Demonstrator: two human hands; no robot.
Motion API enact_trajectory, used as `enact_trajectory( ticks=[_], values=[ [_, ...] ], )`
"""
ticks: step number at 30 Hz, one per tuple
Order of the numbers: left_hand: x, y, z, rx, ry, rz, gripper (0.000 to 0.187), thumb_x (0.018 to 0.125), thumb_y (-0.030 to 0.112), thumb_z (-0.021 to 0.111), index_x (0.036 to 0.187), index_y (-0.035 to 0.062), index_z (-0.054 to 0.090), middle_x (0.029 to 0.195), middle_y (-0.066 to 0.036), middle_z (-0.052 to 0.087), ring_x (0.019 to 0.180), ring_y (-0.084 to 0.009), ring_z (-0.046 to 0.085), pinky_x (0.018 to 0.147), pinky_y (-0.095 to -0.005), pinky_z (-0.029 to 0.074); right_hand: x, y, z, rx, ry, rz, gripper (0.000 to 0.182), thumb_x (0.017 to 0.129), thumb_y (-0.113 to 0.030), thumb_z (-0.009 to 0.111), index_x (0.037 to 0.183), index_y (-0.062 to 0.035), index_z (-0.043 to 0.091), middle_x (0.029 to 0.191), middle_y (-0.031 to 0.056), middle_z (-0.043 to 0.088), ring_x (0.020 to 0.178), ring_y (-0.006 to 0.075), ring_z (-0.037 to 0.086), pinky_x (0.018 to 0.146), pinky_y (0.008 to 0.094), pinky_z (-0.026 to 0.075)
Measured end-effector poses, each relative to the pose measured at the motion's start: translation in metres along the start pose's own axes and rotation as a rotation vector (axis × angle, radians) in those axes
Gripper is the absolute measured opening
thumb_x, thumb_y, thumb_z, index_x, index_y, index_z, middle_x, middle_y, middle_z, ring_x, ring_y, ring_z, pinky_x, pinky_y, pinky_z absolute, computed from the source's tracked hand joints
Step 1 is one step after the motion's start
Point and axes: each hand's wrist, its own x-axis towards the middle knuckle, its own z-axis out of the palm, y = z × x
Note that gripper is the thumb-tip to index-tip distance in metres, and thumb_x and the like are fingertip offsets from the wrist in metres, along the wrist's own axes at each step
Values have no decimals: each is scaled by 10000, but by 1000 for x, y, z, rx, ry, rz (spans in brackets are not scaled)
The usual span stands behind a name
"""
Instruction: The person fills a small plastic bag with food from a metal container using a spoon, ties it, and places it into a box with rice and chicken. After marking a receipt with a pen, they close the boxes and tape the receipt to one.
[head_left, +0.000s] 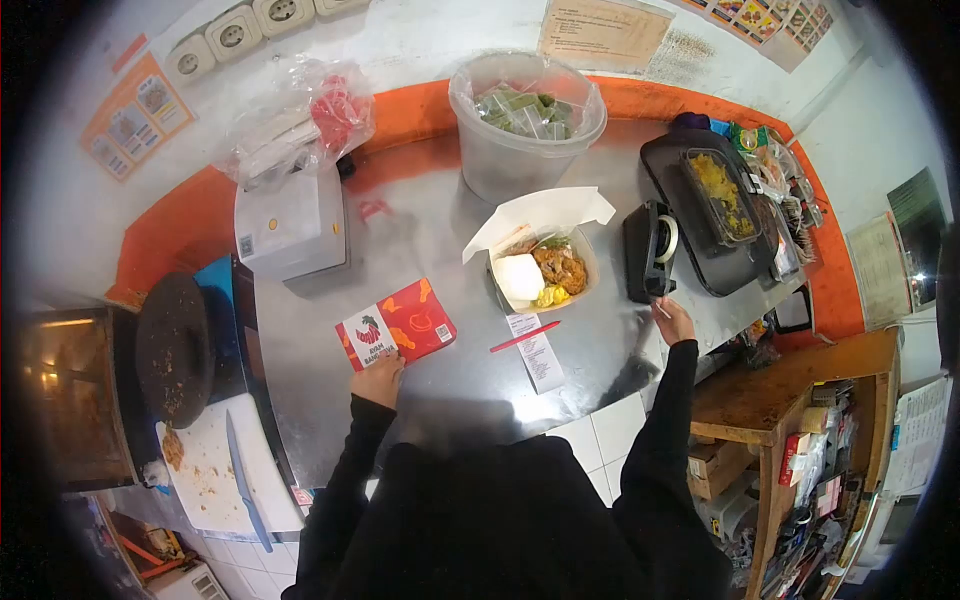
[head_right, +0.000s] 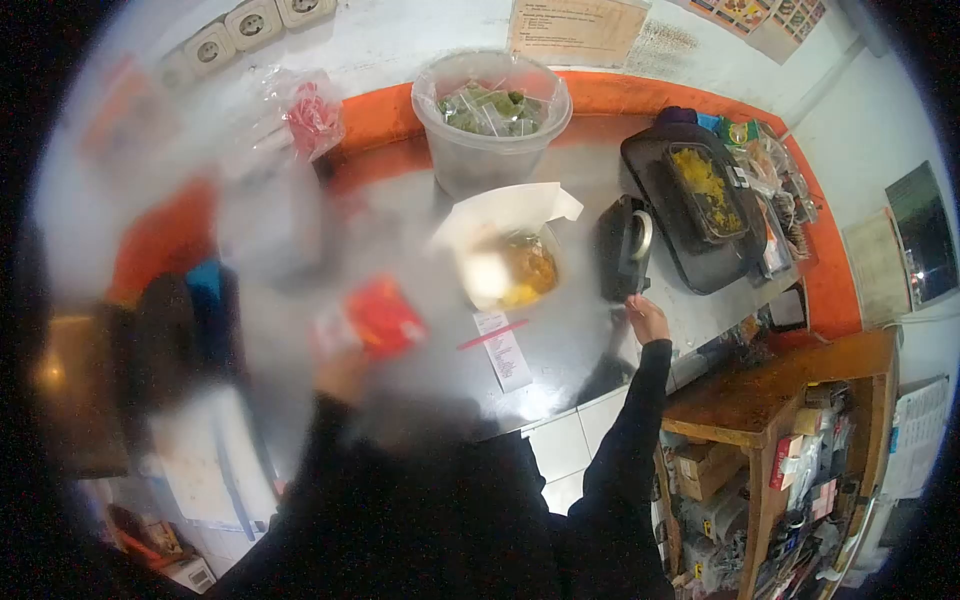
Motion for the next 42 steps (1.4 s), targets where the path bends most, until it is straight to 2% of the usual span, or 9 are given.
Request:
enact_trajectory(
  ticks=[6,9,11,16,20,26,32,36,42],
  values=[
    [-1,5,-7,11,105,41,95,734,112,541,800,92,607,853,-27,603,704,-184,594,560,-287,476,17,-7,7,-1010,532,136,195,764,-286,572,829,-110,627,788,-34,591,741,162,544,635,333,414],
    [-10,10,1,39,159,-49,95,724,85,540,787,100,609,778,-17,585,712,-169,580,555,-270,472,35,30,-65,-1695,270,55,239,728,-317,602,828,-106,647,682,-18,597,645,154,567,574,317,420],
    [-11,7,7,54,162,-88,104,718,84,543,793,103,613,761,-12,577,708,-163,573,555,-268,471,-9,37,10,-1040,230,-296,241,746,-285,604,827,-61,640,634,3,567,561,112,533,500,258,403],
    [-28,-16,66,-79,528,36,180,677,56,566,842,98,625,712,-7,549,672,-167,552,562,-262,465,-99,114,244,-745,-392,-87,173,772,-179,582,823,-21,631,632,-9,548,565,63,472,508,208,393],
    [-28,-17,62,13,490,57,178,651,68,579,829,78,580,734,-24,561,711,-191,560,595,-274,468,-127,159,347,-504,-463,-72,229,765,-128,591,970,-27,605,607,-30,519,486,27,400,446,157,305],
    [-29,-12,60,11,525,52,201,667,98,566,868,85,567,749,-33,540,749,-203,546,643,-299,460,-126,182,366,-588,-249,-307,610,740,-33,593,1276,-140,324,574,-8,516,521,36,440,529,194,389],
    [-21,-3,44,59,388,62,211,692,124,536,897,109,583,695,-23,443,738,-192,474,617,-286,434,-122,181,350,-1266,-284,-721,625,688,-114,632,1249,-190,366,546,83,530,480,160,537,493,264,426],
    [-16,8,37,-163,316,-186,171,714,130,522,869,114,592,706,-31,452,738,-201,476,584,-315,421,-105,145,319,-1159,-507,-662,571,676,-145,648,1201,-210,433,559,73,551,501,192,555,500,284,437],
    [16,4,3,-139,223,-76,193,697,85,569,890,74,560,819,-75,498,849,-250,487,692,-344,423,-35,-1,222,-967,133,-844,359,689,-61,613,1041,-45,545,756,46,576,654,120,514,594,225,406]
  ],
)
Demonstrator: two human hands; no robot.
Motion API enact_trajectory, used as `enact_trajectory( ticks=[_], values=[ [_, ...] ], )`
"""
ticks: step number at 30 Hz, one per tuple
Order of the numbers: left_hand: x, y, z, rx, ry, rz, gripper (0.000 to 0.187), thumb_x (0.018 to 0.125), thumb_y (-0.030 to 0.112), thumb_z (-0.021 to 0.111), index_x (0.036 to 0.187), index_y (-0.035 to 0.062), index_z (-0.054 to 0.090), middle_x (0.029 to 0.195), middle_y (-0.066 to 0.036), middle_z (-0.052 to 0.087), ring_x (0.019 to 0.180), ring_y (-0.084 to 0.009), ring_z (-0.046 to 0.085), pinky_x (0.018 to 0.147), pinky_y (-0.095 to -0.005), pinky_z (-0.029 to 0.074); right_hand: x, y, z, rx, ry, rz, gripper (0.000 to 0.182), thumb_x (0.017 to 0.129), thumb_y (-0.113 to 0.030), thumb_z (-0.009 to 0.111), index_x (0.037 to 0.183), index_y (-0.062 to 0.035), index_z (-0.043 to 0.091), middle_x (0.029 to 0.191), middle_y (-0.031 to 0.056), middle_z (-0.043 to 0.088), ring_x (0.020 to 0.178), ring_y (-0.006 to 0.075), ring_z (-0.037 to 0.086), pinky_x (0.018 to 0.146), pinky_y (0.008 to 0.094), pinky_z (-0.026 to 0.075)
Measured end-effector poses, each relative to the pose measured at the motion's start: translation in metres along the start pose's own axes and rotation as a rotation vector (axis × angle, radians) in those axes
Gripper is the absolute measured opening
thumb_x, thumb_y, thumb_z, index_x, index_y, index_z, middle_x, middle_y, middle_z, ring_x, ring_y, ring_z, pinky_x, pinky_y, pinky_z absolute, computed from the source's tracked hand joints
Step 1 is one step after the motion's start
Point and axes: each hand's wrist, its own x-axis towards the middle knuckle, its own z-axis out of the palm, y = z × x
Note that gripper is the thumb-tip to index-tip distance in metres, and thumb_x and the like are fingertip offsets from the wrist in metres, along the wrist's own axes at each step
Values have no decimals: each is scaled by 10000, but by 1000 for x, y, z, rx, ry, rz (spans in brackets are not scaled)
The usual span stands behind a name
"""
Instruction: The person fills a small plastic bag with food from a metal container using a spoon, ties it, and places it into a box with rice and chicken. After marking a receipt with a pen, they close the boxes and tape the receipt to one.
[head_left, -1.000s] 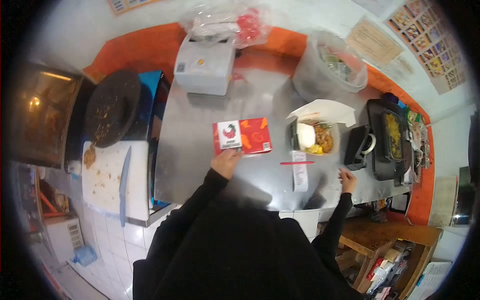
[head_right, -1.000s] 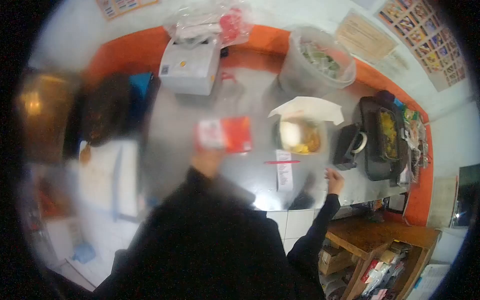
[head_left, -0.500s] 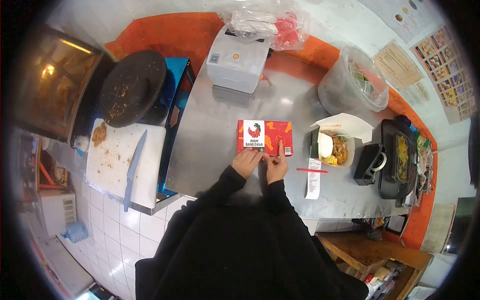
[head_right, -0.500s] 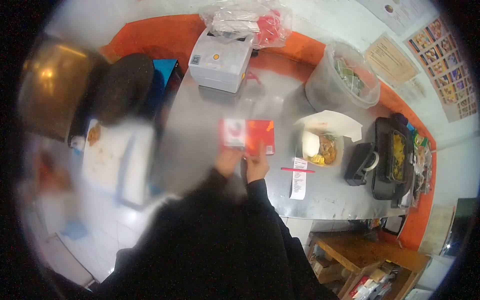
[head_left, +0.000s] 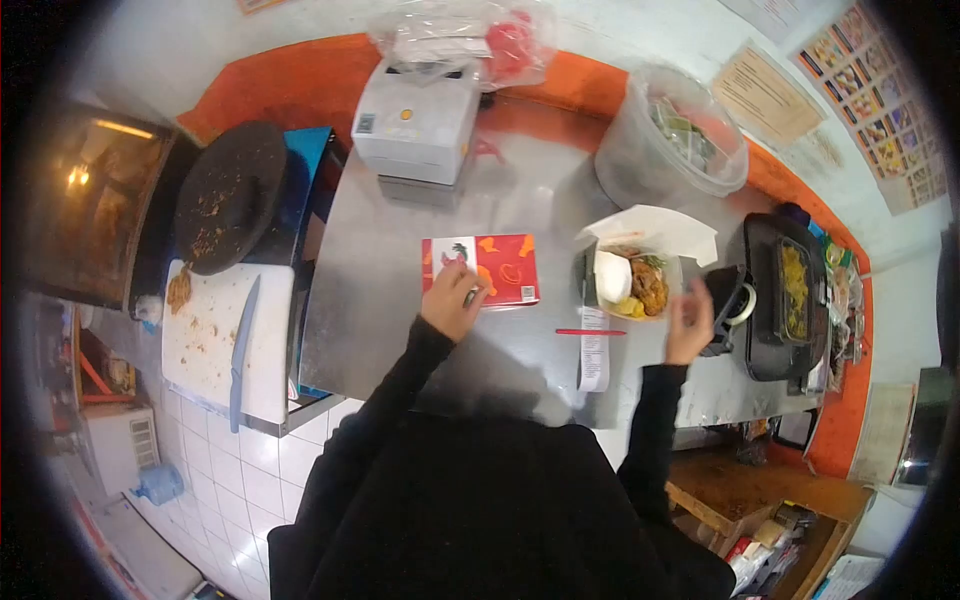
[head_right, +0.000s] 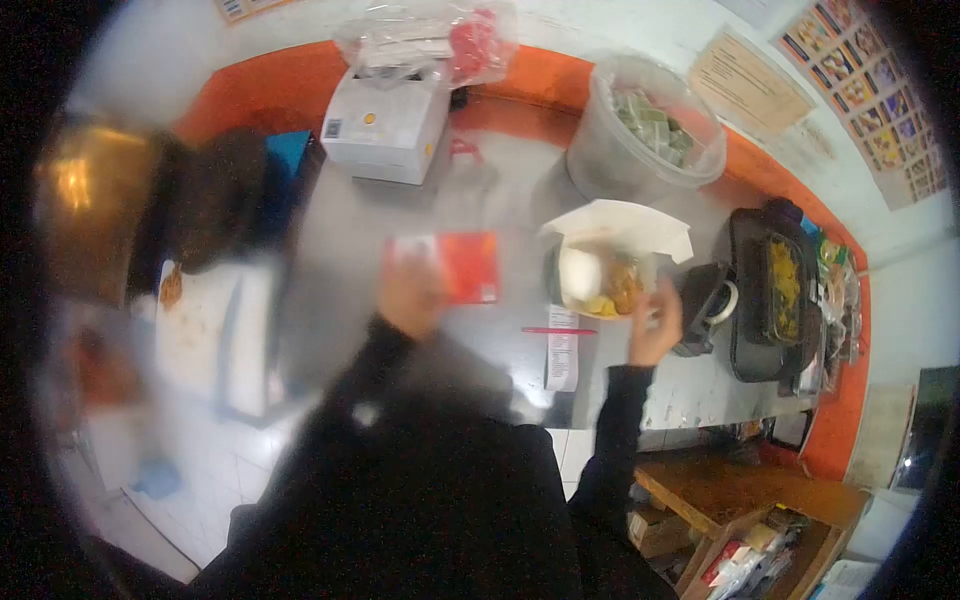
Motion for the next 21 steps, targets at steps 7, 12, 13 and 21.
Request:
enact_trajectory(
  ticks=[7,12,13,21],
  values=[
    [146,110,52,-302,216,84,486,668,84,600,1130,78,448,1045,-147,450,1006,-290,429,867,-354,353,100,72,2,-113,-262,-212,660,632,-72,655,1221,-62,357,1027,125,520,869,268,537,773,299,413],
    [112,78,173,-790,-475,-4,380,698,109,577,1066,199,556,1198,-162,367,1109,-311,362,941,-384,279,60,125,11,550,-611,137,406,690,-18,551,1083,-114,537,984,150,523,923,279,502,830,321,385],
    [93,78,189,-1212,-465,-204,360,710,112,569,1051,227,572,1243,-160,337,1142,-312,338,962,-384,258,46,127,18,473,-513,35,348,739,-40,527,1075,-126,548,1063,189,510,1055,306,456,915,345,336],
    [86,89,184,-1187,-242,-539,362,758,103,544,1117,148,518,1201,-117,443,1175,-238,328,966,-300,263,56,109,10,423,-692,114,398,757,-62,515,1151,-109,481,1163,142,475,1107,246,428,910,299,330]
  ],
)
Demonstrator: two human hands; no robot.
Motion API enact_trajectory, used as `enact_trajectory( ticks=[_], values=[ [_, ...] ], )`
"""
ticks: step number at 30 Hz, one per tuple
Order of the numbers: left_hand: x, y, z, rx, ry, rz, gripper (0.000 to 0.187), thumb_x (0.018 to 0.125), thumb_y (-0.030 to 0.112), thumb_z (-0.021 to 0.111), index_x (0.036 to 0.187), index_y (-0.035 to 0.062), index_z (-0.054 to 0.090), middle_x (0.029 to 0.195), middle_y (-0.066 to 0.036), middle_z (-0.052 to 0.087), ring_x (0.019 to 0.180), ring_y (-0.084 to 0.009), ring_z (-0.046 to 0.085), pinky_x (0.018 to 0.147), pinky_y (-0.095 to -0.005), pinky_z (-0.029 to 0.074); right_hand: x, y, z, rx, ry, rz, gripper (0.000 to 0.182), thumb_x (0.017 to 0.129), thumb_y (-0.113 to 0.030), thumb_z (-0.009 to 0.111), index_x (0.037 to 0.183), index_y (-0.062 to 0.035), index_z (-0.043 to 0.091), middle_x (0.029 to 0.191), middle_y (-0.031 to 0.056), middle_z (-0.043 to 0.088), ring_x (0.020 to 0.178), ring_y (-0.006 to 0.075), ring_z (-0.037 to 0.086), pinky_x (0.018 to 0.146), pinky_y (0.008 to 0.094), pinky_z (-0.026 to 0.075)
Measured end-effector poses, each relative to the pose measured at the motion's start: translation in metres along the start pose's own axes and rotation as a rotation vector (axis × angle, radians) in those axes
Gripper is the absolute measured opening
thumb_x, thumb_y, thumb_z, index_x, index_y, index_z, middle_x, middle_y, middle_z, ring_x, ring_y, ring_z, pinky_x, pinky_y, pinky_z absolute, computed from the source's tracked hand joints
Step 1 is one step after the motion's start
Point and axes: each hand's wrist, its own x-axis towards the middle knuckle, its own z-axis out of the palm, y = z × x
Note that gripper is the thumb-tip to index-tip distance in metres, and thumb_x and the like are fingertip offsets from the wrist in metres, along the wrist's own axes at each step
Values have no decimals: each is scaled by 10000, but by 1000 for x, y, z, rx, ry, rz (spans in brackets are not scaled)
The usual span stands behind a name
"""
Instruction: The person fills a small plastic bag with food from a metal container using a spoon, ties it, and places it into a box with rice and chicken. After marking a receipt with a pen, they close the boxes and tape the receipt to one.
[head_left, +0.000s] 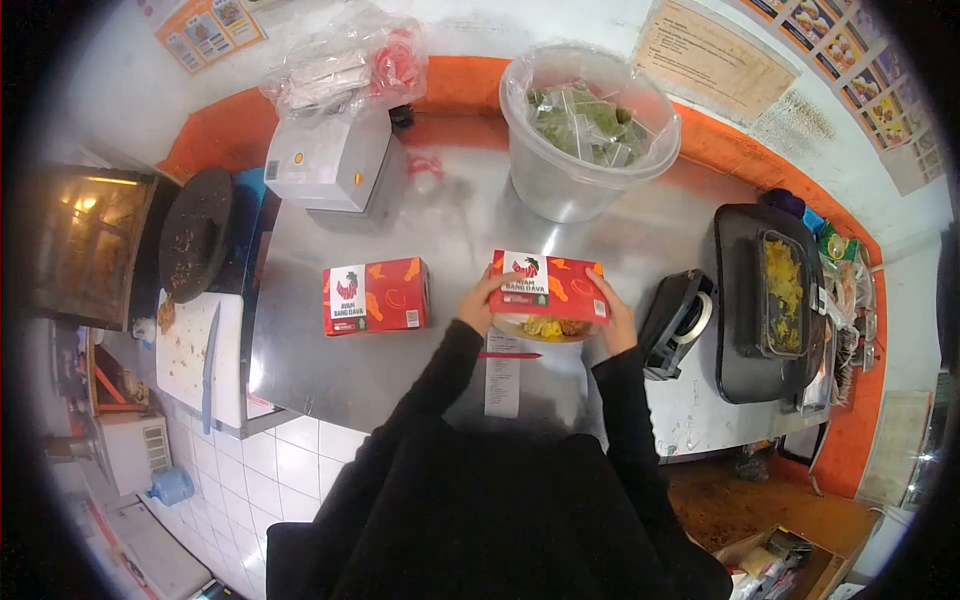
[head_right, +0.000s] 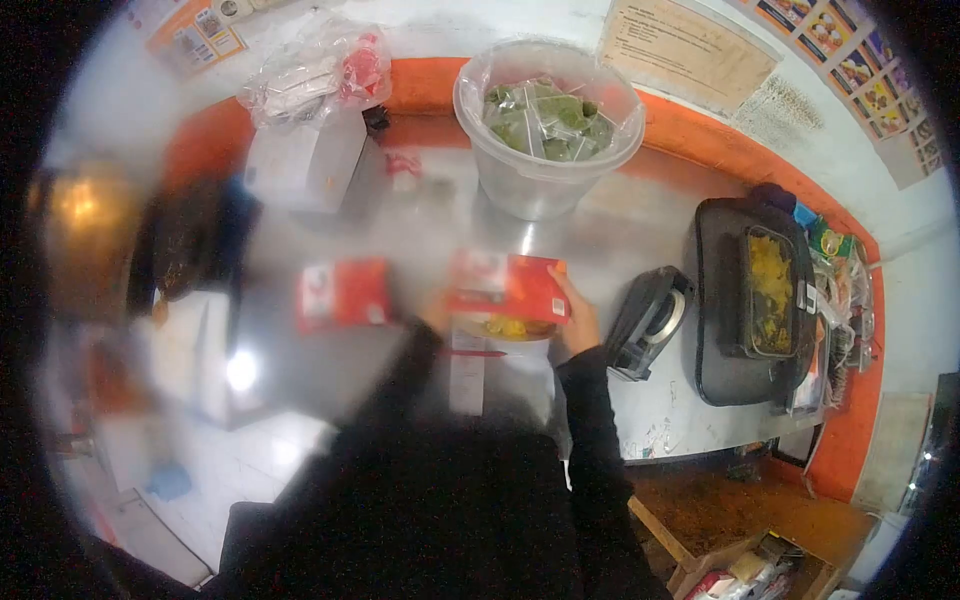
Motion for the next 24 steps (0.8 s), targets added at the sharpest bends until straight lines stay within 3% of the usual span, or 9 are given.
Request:
enact_trajectory(
  ticks=[3,5,8,9,11,14,18,20,24],
  values=[
    [11,16,-14,372,-43,154,310,795,126,507,1104,131,523,1100,-98,526,1079,-202,443,901,-275,340,14,-25,-26,-57,-181,115,396,767,-71,514,1160,-74,463,1139,111,503,1056,208,475,879,267,355],
    [32,-4,-34,646,-318,248,334,807,207,503,1131,126,490,1112,-89,518,1002,-180,503,858,-261,367,22,-41,-37,-62,-330,213,429,792,-145,528,1197,-59,416,1152,111,494,1052,195,473,882,266,349],
    [14,13,-17,714,-122,192,425,785,306,528,1166,134,449,1104,-99,522,997,-199,510,840,-276,381,17,-23,-41,67,-404,228,542,782,-232,557,1248,-59,340,1206,146,432,1129,218,398,930,280,296],
    [2,24,-8,717,-121,197,425,785,306,528,1166,134,449,1104,-99,522,997,-199,510,840,-276,381,13,-15,-38,67,-402,223,542,782,-232,557,1248,-59,340,1206,146,432,1129,218,398,930,280,296],
    [-24,43,11,656,49,244,520,750,355,565,1201,151,404,1081,-129,524,1001,-238,511,846,-290,385,0,3,-31,154,-364,37,656,759,-305,579,1284,-65,267,1315,180,261,1204,241,289,968,292,234],
    [-12,-24,2,417,4,358,496,739,351,578,1183,179,439,1184,-184,429,994,-297,511,851,-316,393,-12,17,-20,260,-360,-46,663,760,-257,584,1296,-75,239,1367,172,106,1229,246,232,983,291,200],
    [-9,-60,-21,569,-20,303,492,697,268,627,1160,204,475,1291,-230,255,1014,-335,487,876,-334,382,-13,12,-19,-8,-433,-233,636,747,-168,583,1288,-73,261,1370,186,44,1238,282,209,991,309,199],
    [9,-107,-33,206,-38,169,482,676,166,641,1135,216,504,1330,-241,133,1024,-350,476,880,-350,381,-12,5,-17,-308,-450,-228,641,704,-116,603,1268,-74,300,1358,206,59,1231,345,190,992,354,217],
    [8,-112,-22,320,33,164,528,658,77,632,1149,206,491,1324,-235,163,1058,-341,453,903,-366,360,-23,19,-6,-451,-419,-201,641,682,-98,612,1253,-82,321,1353,205,71,1211,394,185,973,397,259]
  ],
)
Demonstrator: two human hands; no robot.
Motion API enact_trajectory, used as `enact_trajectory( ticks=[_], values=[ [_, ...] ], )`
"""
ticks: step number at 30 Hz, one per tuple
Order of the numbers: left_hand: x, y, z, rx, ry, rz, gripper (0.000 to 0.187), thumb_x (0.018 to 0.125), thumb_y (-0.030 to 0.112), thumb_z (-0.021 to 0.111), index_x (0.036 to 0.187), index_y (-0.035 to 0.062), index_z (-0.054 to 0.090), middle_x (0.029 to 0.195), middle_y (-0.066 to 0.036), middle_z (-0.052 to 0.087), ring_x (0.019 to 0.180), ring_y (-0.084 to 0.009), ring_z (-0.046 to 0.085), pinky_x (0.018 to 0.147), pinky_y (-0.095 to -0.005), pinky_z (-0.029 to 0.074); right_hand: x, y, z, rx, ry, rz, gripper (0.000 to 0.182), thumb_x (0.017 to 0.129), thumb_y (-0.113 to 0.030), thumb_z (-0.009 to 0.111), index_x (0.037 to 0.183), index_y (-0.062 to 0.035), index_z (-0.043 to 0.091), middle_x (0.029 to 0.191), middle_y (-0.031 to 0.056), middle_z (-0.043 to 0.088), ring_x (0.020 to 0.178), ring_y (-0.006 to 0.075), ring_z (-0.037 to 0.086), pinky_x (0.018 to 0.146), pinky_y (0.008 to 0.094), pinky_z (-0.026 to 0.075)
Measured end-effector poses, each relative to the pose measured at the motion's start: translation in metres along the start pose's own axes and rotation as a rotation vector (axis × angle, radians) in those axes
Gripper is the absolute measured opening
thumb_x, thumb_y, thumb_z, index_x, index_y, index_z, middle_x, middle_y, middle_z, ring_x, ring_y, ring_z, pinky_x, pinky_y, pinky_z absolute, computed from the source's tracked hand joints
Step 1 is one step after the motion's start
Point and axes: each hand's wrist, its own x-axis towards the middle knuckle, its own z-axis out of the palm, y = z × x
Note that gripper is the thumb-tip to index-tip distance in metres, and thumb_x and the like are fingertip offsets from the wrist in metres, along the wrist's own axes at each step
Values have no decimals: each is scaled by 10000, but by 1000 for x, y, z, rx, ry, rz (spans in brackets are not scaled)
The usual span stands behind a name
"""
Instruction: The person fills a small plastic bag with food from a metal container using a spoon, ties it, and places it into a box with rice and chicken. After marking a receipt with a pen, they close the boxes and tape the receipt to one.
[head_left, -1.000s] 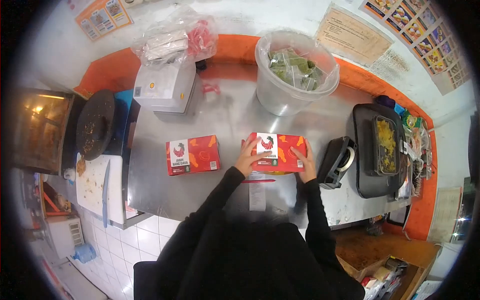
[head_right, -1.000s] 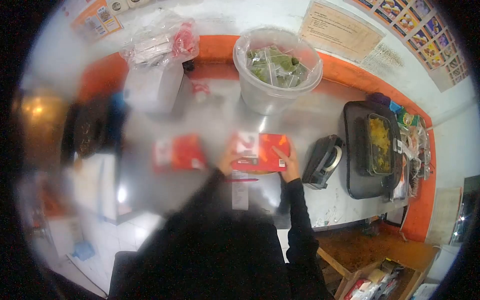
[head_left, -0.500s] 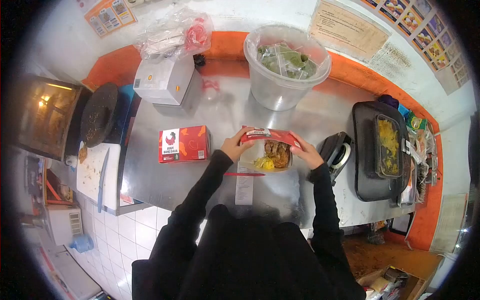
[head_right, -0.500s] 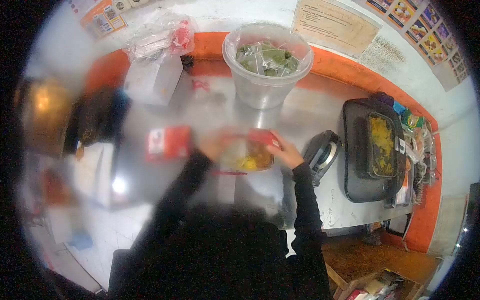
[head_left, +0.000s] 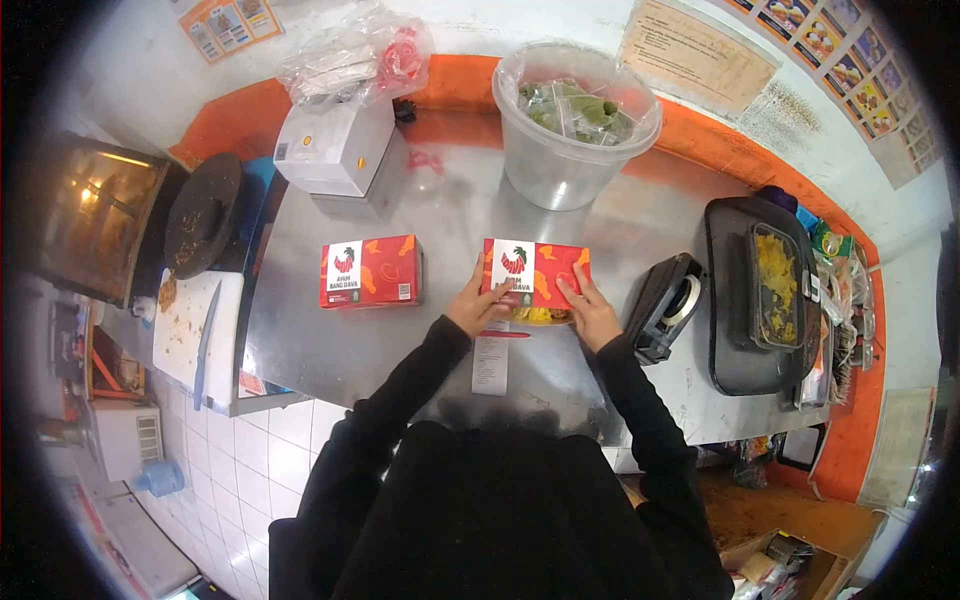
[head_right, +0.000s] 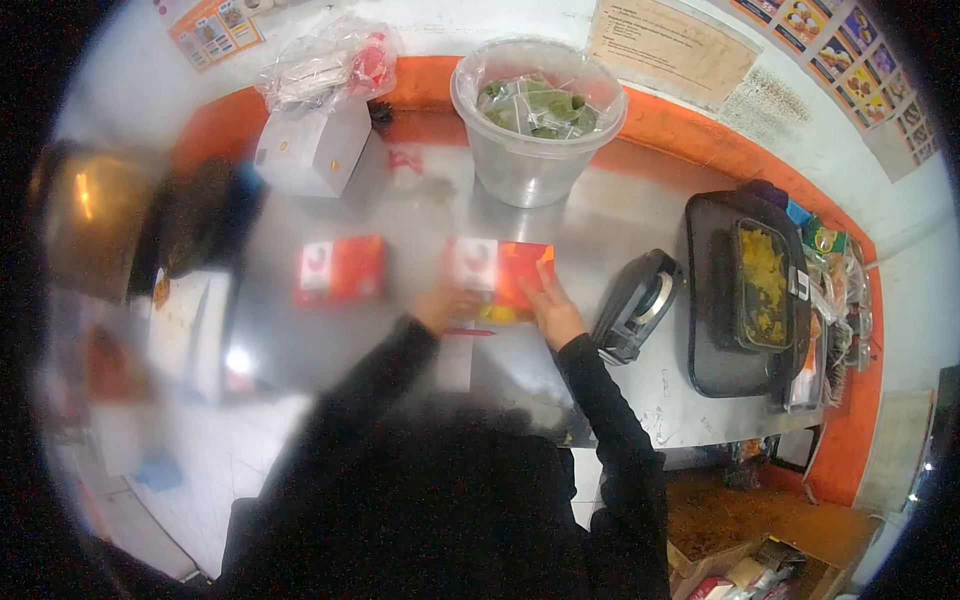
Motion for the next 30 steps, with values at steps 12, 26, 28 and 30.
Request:
enact_trajectory(
  ticks=[12,26,28,30],
  values=[
    [-27,104,27,1117,15,784,275,744,132,481,1009,108,555,1041,-60,558,1027,-198,497,909,-363,354,-25,-13,39,-61,546,56,379,725,-65,583,1096,-59,508,1140,174,452,1057,314,448,857,342,390],
    [-14,136,29,879,-142,309,144,774,204,475,822,142,595,769,-9,592,742,-166,588,625,-316,482,-126,25,-9,1217,1071,484,225,791,-254,563,796,-38,626,672,-8,519,609,76,439,542,217,342],
    [-15,142,31,928,-111,264,148,782,199,462,821,150,596,759,-7,587,746,-165,588,614,-314,480,-133,16,3,1217,1062,404,237,778,-266,578,762,-37,638,682,-10,521,627,73,453,559,207,337],
    [-18,139,33,819,-16,272,147,773,202,474,827,146,599,790,-2,592,767,-168,585,626,-312,481,-142,11,13,738,915,613,222,762,-234,601,775,-18,650,779,28,585,670,109,497,637,214,365]
  ],
)
